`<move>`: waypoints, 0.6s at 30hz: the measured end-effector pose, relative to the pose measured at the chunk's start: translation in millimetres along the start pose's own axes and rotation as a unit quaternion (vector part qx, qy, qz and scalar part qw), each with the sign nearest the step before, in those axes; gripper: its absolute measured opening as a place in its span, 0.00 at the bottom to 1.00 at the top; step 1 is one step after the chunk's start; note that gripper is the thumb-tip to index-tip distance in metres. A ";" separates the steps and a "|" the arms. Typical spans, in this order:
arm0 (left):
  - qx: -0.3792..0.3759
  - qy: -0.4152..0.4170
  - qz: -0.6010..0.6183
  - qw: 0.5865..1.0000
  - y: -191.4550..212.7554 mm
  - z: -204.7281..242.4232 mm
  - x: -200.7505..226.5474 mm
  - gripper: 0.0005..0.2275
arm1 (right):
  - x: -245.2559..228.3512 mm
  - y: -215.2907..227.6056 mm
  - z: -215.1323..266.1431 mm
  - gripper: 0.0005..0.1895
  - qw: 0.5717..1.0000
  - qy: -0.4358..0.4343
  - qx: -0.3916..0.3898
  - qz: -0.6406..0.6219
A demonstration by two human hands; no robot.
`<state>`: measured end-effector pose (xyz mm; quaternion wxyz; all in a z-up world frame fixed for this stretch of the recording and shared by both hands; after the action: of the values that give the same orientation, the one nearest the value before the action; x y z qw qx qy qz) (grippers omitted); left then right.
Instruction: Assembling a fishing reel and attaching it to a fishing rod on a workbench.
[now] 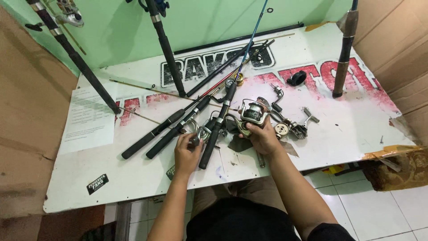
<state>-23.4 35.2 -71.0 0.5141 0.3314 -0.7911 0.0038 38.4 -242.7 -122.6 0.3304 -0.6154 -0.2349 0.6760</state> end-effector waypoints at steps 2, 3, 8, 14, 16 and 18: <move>-0.001 0.001 0.003 1.000 -2.0 -2.5 1.9 0.12 | -6.1 -7.3 0.5 0.40 1.000 0.001 0.000 0.001; -0.003 0.005 0.004 1.000 -1.8 -0.6 1.8 0.12 | -7.3 -9.2 3.5 0.40 1.000 0.001 0.001 0.003; -0.015 0.008 0.019 1.000 -1.7 -3.3 2.6 0.11 | -4.3 -5.3 1.4 0.41 1.000 -0.008 -0.009 0.002; -0.016 -0.008 0.004 1.000 0.2 -5.3 14.9 0.11 | -2.0 1.9 2.3 0.41 1.000 -0.015 0.002 0.002; -0.021 0.001 0.001 1.000 0.3 -4.4 14.9 0.12 | -3.2 0.6 5.9 0.39 1.000 -0.025 0.012 0.006; -0.032 0.006 -0.003 0.999 -0.4 -3.8 15.7 0.11 | -11.0 -15.6 13.9 0.34 1.000 -0.025 -0.001 -0.012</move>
<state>-24.0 28.0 -56.5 0.5291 0.3171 -0.7868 -0.0216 27.4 -239.0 -102.0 0.3324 -0.5954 -0.2511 0.6870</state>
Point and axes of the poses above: each hand's wrist, its own z-axis away from the middle knuckle, its own y-axis out of the back of the hand, x = y × z, the point moved 8 cm from there along -z, towards the middle knuckle, and after that the axes turned 12 degrees about x, right-handed, at the moved point
